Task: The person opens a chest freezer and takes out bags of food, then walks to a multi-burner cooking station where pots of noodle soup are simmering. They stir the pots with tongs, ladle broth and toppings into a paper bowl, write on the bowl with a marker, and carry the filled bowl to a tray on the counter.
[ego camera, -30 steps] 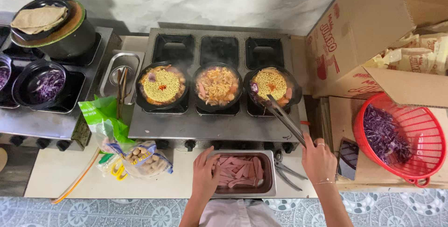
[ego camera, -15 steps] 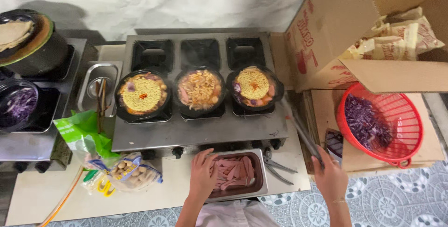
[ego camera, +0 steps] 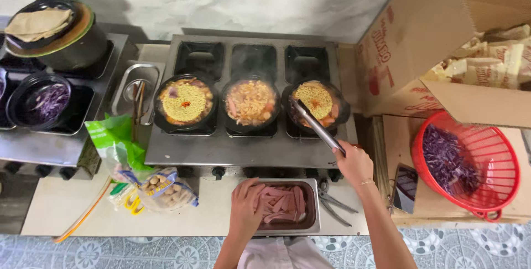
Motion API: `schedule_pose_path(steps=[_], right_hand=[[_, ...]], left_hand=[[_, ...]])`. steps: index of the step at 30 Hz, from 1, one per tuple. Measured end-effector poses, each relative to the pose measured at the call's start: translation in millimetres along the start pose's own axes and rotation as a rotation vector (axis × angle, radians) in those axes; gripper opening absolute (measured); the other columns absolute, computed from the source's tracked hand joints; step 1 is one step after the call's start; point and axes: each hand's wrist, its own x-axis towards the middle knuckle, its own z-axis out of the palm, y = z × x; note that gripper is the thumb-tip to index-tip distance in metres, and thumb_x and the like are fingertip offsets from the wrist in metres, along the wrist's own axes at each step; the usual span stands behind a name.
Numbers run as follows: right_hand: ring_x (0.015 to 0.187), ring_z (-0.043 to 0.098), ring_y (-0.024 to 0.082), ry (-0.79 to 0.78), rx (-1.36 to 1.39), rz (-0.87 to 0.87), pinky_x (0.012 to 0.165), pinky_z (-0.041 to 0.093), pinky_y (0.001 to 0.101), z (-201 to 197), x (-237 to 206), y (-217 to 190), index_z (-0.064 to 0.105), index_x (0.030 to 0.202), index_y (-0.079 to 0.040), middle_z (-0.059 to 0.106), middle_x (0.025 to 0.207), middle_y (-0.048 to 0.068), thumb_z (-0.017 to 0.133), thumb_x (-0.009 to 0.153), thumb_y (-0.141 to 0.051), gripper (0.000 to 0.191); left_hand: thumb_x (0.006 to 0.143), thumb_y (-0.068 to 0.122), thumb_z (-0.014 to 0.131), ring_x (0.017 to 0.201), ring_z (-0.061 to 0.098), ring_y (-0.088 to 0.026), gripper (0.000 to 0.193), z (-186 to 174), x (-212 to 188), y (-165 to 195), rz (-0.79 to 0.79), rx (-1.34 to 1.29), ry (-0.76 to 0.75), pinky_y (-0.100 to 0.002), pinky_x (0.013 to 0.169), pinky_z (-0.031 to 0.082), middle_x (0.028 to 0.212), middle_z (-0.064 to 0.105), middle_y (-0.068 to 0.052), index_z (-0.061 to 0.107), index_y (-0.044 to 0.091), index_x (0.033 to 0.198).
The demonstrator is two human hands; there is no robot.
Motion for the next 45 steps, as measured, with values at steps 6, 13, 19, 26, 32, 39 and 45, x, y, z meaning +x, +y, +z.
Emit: schedule_pose_path(steps=[6, 13, 19, 26, 32, 39, 45], right_hand=[[0.079, 0.07, 0.039, 0.068, -0.018, -0.004, 0.068, 0.055, 0.0499, -1, -11, 7, 0.075, 0.12, -0.025, 0.073, 0.09, 0.014, 0.067, 0.094, -0.035, 0.03], [0.072, 0.069, 0.028, 0.289, 0.087, 0.298, 0.071, 0.052, 0.044, -35, -97, 157, 0.076, 0.125, -0.014, 0.072, 0.083, 0.014, 0.07, 0.104, -0.035, 0.03], [0.075, 0.069, 0.039, 0.53, -0.379, 0.546, 0.068, 0.053, 0.0511, -60, -162, 291, 0.074, 0.119, -0.017, 0.072, 0.083, 0.016, 0.065, 0.109, -0.032, 0.021], [0.072, 0.07, 0.042, 0.346, -0.567, 0.51, 0.061, 0.054, 0.0531, -57, -136, 214, 0.071, 0.139, -0.028, 0.074, 0.086, 0.019, 0.068, 0.106, -0.036, 0.034], [0.068, 0.069, 0.029, 0.328, -0.53, -0.071, 0.056, 0.055, 0.0425, -45, -88, 72, 0.071, 0.133, -0.029, 0.072, 0.094, 0.01, 0.073, 0.092, -0.035, 0.041], [0.074, 0.069, 0.026, 0.208, -0.483, -0.216, 0.059, 0.056, 0.0401, -39, -67, 20, 0.068, 0.133, -0.027, 0.065, 0.093, 0.005, 0.071, 0.089, -0.027, 0.044], [0.08, 0.069, 0.026, 0.186, -0.535, -0.236, 0.062, 0.057, 0.0405, -20, -53, 17, 0.067, 0.133, -0.027, 0.065, 0.099, 0.008, 0.07, 0.088, -0.027, 0.045]], left_hand=[[0.082, 0.005, 0.07, 0.123, 0.056, -0.033, 0.028, 1, -1, -5, -0.016, 0.002, 0.023, -0.045, 0.104, 0.044, 0.13, 0.063, -0.009, 0.069, 0.006, 0.11], [0.082, 0.006, 0.07, 0.122, 0.055, -0.034, 0.03, 13, 7, 0, 0.041, -0.008, -0.048, -0.046, 0.105, 0.044, 0.13, 0.063, -0.009, 0.071, 0.006, 0.112], [0.085, 0.008, 0.07, 0.125, 0.056, -0.034, 0.026, 23, 10, 7, 0.046, -0.005, -0.113, -0.047, 0.103, 0.044, 0.13, 0.063, -0.008, 0.072, 0.007, 0.111], [0.084, 0.008, 0.07, 0.124, 0.054, -0.035, 0.027, 19, 9, 4, 0.054, 0.005, -0.112, -0.047, 0.104, 0.043, 0.131, 0.062, -0.01, 0.071, 0.007, 0.112], [0.084, 0.007, 0.071, 0.123, 0.055, -0.034, 0.027, 7, -3, -2, 0.017, 0.0, -0.068, -0.046, 0.104, 0.042, 0.13, 0.063, -0.009, 0.071, 0.008, 0.11], [0.082, 0.006, 0.071, 0.123, 0.055, -0.034, 0.03, 1, -6, -5, 0.009, -0.009, -0.018, -0.046, 0.104, 0.042, 0.131, 0.062, -0.01, 0.072, 0.01, 0.112], [0.082, 0.007, 0.072, 0.123, 0.055, -0.034, 0.029, 3, -8, -10, 0.004, -0.011, -0.039, -0.047, 0.104, 0.042, 0.131, 0.062, -0.01, 0.072, 0.009, 0.111]])
